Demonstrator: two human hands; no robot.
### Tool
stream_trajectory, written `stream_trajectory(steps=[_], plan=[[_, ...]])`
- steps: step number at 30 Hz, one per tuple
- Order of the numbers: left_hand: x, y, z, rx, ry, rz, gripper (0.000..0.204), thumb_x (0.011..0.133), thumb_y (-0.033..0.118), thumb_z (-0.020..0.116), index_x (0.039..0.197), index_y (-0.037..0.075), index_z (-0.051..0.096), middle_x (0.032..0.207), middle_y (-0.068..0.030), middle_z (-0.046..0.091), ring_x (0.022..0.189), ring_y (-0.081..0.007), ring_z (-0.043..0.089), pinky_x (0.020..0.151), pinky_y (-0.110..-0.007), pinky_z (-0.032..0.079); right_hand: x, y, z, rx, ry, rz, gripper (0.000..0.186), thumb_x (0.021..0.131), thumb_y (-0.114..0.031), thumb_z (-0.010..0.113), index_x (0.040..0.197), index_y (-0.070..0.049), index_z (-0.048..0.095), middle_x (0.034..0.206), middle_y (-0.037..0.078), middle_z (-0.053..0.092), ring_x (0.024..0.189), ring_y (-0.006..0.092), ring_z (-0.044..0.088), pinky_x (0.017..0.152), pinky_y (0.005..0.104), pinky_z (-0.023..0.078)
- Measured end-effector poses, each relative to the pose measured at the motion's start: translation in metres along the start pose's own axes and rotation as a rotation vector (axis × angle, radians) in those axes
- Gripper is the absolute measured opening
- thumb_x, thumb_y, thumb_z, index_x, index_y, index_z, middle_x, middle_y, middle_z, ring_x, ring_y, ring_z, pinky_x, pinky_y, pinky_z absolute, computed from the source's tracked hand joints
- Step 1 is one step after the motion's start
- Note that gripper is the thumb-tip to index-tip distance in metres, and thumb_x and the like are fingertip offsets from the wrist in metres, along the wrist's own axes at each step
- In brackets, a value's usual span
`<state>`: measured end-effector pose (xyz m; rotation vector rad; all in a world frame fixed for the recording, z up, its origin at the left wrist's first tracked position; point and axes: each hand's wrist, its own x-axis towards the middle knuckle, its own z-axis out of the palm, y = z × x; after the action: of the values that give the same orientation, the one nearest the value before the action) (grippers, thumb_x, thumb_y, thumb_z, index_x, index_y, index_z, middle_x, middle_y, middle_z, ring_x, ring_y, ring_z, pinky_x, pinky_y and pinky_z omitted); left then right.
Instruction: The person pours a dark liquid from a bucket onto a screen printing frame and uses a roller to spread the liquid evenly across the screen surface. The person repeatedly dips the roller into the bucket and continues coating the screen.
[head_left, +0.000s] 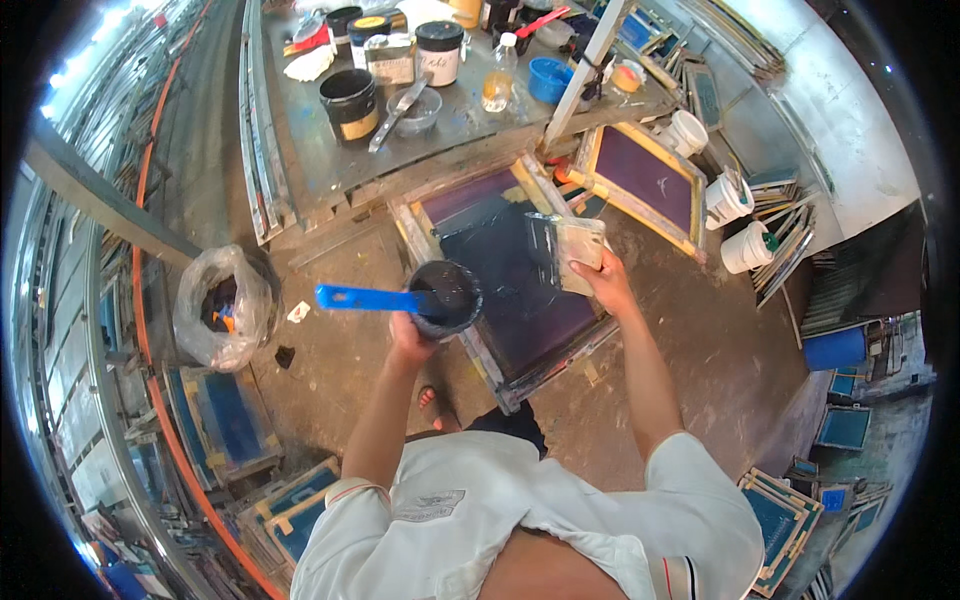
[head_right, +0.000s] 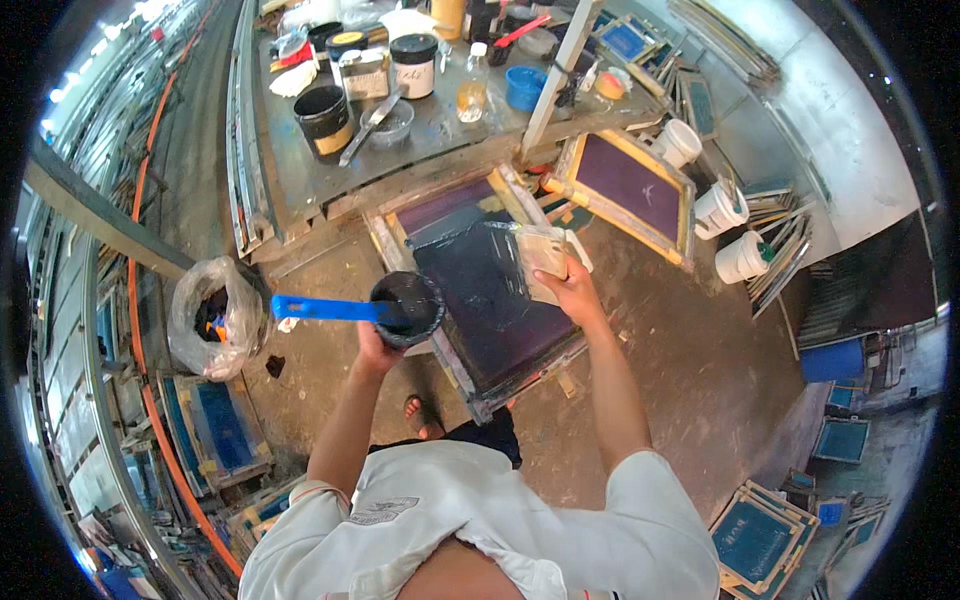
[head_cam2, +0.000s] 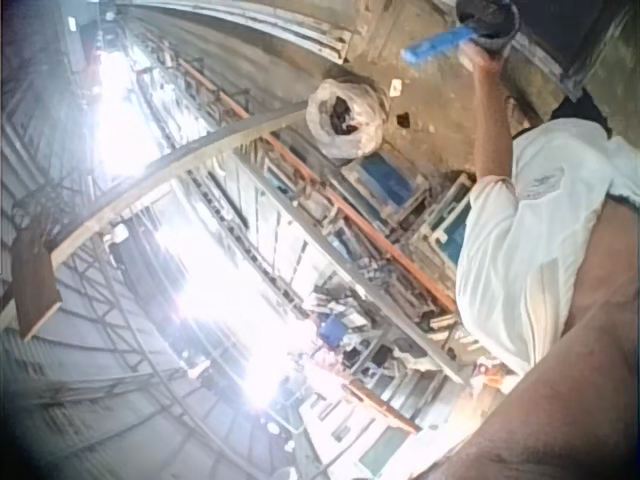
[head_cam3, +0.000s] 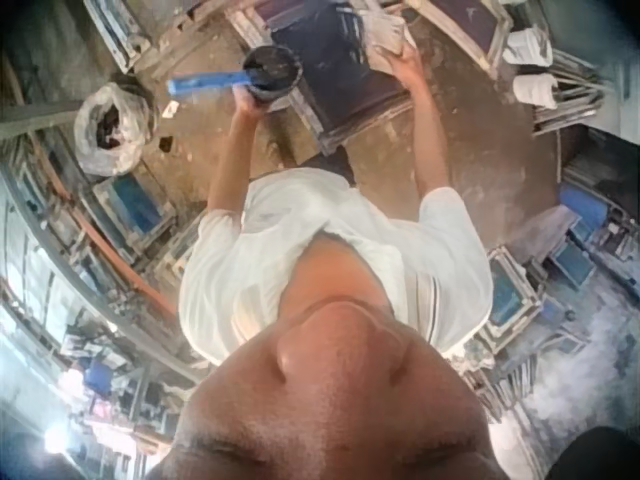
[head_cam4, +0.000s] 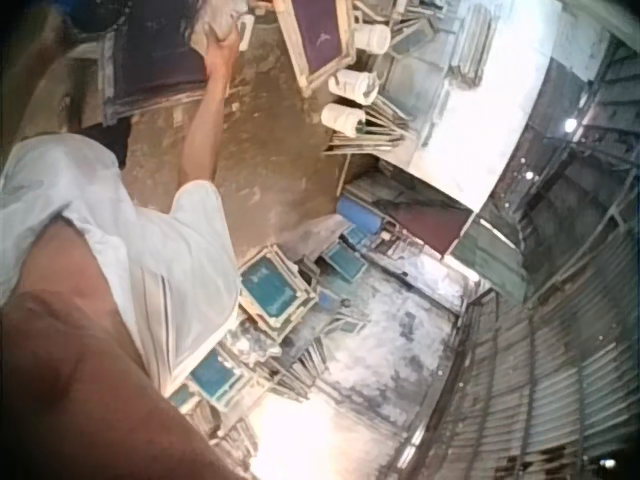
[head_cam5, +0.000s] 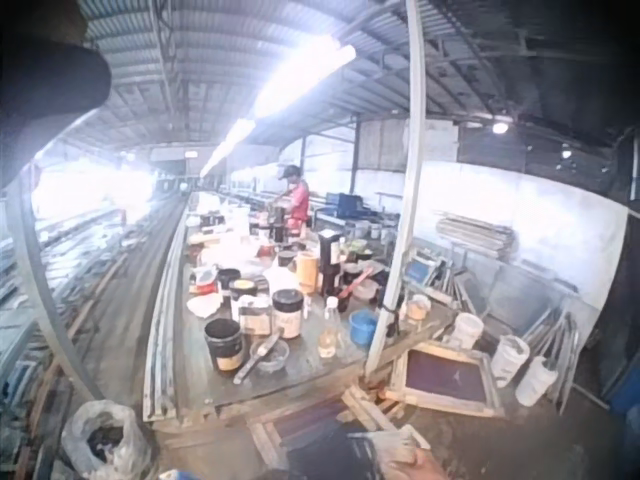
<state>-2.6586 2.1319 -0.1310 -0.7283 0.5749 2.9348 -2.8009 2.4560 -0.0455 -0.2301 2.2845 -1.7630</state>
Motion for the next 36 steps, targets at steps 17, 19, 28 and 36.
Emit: stream_trajectory(steps=[17, 19, 28, 36], plan=[[0.039, -0.043, 0.127, -0.026, -0.274, -0.285, 0.059, 0.095, 0.054, 0.039, 0.137, 0.015, 0.052, 0.137, -0.0135, 0.056, 0.119, -0.0363, 0.059, 0.092, -0.066, 0.047, -0.052, -0.108, -0.017, -0.182, 0.031, -0.524, 0.032, 0.083, -0.009, 0.076, 0.112, 0.002, 0.065, 0.111, 0.012, 0.069, 0.103, 0.0194, 0.063, 0.091, 0.0329, 0.049], [0.033, -0.038, 0.128, -0.016, -0.313, -0.261, 0.061, 0.094, 0.057, 0.040, 0.137, 0.015, 0.053, 0.137, -0.0137, 0.056, 0.120, -0.0364, 0.059, 0.093, -0.066, 0.047, -0.048, -0.101, -0.013, -0.207, 0.024, -0.585, 0.031, 0.083, -0.006, 0.074, 0.112, 0.001, 0.066, 0.112, 0.014, 0.069, 0.105, 0.0224, 0.064, 0.092, 0.0344, 0.049], [0.002, 0.008, 0.117, -0.116, -0.289, -0.147, 0.065, 0.094, 0.062, 0.037, 0.135, 0.016, 0.055, 0.136, -0.0148, 0.058, 0.118, -0.0402, 0.059, 0.091, -0.068, 0.049, -0.006, -0.072, -0.026, -0.467, 0.051, -0.543, 0.029, 0.083, -0.003, 0.067, 0.112, -0.002, 0.067, 0.111, 0.010, 0.070, 0.103, 0.0207, 0.064, 0.092, 0.0322, 0.048], [-0.014, -0.013, 0.107, -0.107, -0.161, -0.063, 0.062, 0.097, 0.056, 0.037, 0.134, 0.010, 0.054, 0.135, -0.0154, 0.057, 0.117, -0.0420, 0.059, 0.090, -0.065, 0.051, -0.001, -0.065, 0.020, 0.614, 0.104, -0.362, 0.033, 0.087, -0.003, 0.074, 0.116, -0.001, 0.061, 0.112, 0.006, 0.065, 0.102, 0.0155, 0.061, 0.093, 0.0340, 0.047]])
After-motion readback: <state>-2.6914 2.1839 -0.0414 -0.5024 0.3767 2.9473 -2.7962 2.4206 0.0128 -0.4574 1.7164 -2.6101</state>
